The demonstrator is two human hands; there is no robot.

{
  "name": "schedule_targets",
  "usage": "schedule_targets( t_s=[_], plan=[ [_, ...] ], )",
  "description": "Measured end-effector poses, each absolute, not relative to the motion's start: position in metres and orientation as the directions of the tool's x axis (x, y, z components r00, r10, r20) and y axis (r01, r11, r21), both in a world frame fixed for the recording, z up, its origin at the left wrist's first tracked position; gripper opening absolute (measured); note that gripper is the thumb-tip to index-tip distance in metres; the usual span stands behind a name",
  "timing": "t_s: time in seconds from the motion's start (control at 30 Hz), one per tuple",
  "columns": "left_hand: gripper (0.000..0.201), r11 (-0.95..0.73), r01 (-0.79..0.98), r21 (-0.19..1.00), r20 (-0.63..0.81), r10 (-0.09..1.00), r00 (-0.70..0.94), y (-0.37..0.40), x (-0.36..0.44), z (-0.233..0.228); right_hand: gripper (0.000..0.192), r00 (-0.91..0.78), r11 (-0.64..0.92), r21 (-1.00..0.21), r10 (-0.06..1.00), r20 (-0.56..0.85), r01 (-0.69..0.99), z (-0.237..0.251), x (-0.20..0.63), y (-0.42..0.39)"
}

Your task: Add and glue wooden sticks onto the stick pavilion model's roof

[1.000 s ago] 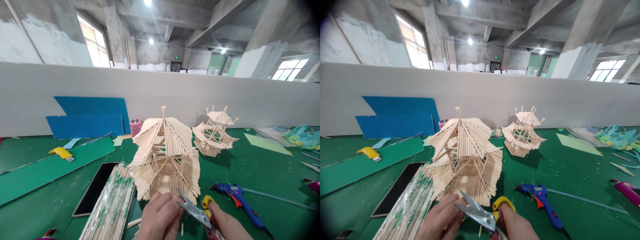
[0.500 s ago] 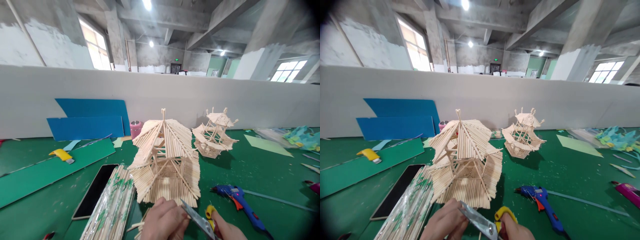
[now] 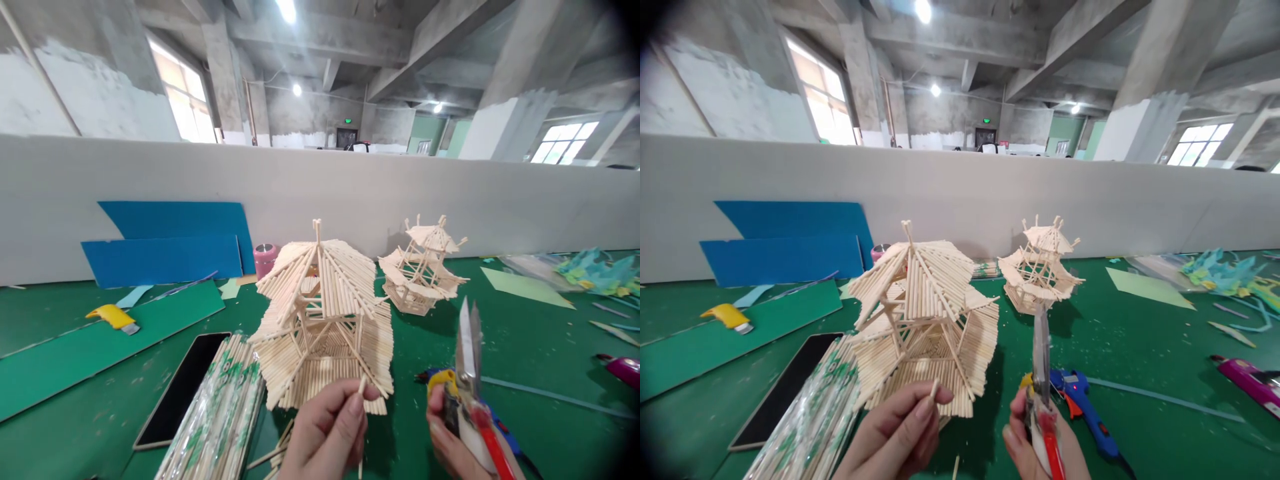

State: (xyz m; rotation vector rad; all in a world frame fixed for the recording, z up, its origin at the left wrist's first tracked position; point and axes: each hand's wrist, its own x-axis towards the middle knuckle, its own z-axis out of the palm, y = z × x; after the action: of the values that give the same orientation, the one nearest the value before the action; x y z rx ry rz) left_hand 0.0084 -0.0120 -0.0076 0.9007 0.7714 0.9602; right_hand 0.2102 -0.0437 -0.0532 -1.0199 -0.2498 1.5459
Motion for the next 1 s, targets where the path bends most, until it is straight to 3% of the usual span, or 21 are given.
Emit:
schedule_targets(
  t_s=[0.13, 0.27, 0.5, 0.67, 0.8, 1.0],
  plan=[
    [0.019, 0.334, -0.487, 0.807, -0.121, 0.901, 0.417, -0.005, 0.02, 0.006, 0.03, 0.211, -0.103, -0.68, 0.907, -0.364, -0.726, -0.056, 0.193, -0.04],
    [0.014, 0.288, -0.571, 0.769, -0.082, 0.93, 0.358, 0.0, 0.035, 0.021, 0.025, 0.108, -0.156, -0.727, 0.947, -0.302, -0.668, -0.058, 0.201, -0.038],
    [0.015, 0.275, -0.61, 0.743, -0.05, 0.932, 0.359, 0.005, 0.052, 0.03, 0.023, 0.134, -0.133, -0.635, 0.925, -0.355, -0.761, -0.051, 0.198, -0.039],
    [0.012, 0.25, -0.56, 0.79, -0.039, 0.932, 0.361, 0.004, 0.052, 0.035, 0.036, -0.01, -0.278, -0.46, 0.864, -0.504, -0.843, -0.04, 0.202, -0.037],
    [0.01, 0.251, -0.538, 0.805, -0.048, 0.931, 0.362, 0.005, 0.053, 0.039, 0.033, -0.091, -0.39, -0.466, 0.834, -0.543, -0.795, -0.035, 0.209, -0.033],
    [0.01, 0.235, -0.537, 0.81, -0.048, 0.94, 0.338, 0.005, 0.053, 0.04, 0.031, 0.029, -0.283, -0.555, 0.874, -0.486, -0.782, -0.03, 0.198, -0.036]
  ],
)
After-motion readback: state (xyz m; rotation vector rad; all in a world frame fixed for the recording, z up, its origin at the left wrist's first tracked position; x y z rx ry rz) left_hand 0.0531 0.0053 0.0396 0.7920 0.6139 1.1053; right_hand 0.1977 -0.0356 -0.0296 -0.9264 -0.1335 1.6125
